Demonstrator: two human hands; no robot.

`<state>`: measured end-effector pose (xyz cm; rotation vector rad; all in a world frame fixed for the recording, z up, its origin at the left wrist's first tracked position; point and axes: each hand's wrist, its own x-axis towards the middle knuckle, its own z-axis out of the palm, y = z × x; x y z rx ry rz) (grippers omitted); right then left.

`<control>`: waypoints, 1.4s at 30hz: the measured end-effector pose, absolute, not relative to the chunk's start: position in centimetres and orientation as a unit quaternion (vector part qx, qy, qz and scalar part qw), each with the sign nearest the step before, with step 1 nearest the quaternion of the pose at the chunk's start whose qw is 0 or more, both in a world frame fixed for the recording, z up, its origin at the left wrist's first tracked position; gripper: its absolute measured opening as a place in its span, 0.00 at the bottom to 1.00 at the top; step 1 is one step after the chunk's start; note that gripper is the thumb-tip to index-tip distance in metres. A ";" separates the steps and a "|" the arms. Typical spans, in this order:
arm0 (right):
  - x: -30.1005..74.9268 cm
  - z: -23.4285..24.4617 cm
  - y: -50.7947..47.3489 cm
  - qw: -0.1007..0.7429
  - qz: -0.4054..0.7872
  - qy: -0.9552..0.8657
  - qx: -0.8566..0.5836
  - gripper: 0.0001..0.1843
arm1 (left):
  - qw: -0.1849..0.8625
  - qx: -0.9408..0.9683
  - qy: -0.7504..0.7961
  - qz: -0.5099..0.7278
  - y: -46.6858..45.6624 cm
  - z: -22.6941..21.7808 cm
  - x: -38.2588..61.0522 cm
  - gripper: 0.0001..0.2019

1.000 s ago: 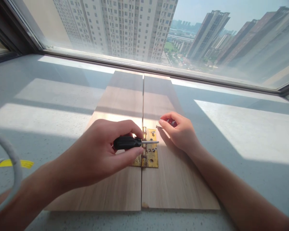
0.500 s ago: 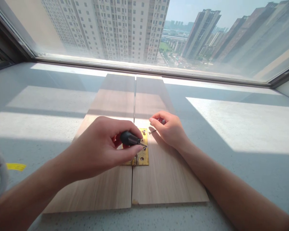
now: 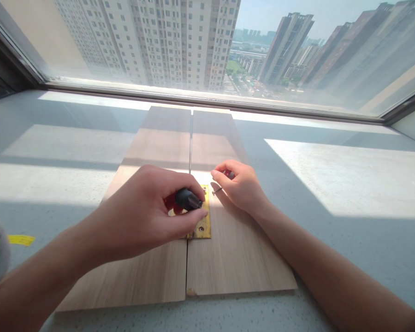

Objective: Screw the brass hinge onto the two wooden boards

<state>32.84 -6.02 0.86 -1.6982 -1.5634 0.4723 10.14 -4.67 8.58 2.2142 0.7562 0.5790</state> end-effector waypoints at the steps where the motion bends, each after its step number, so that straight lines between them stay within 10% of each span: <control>1: 32.8 0.8 -6.0 0.384 0.185 -0.613 -0.665 0.09 | 0.351 0.864 0.288 0.215 -4.7 8.7 10.2 0.05; 42: 32.9 1.1 -6.2 0.403 0.224 -0.604 -0.650 0.07 | 0.271 0.838 0.212 0.424 -6.7 8.5 12.0 0.10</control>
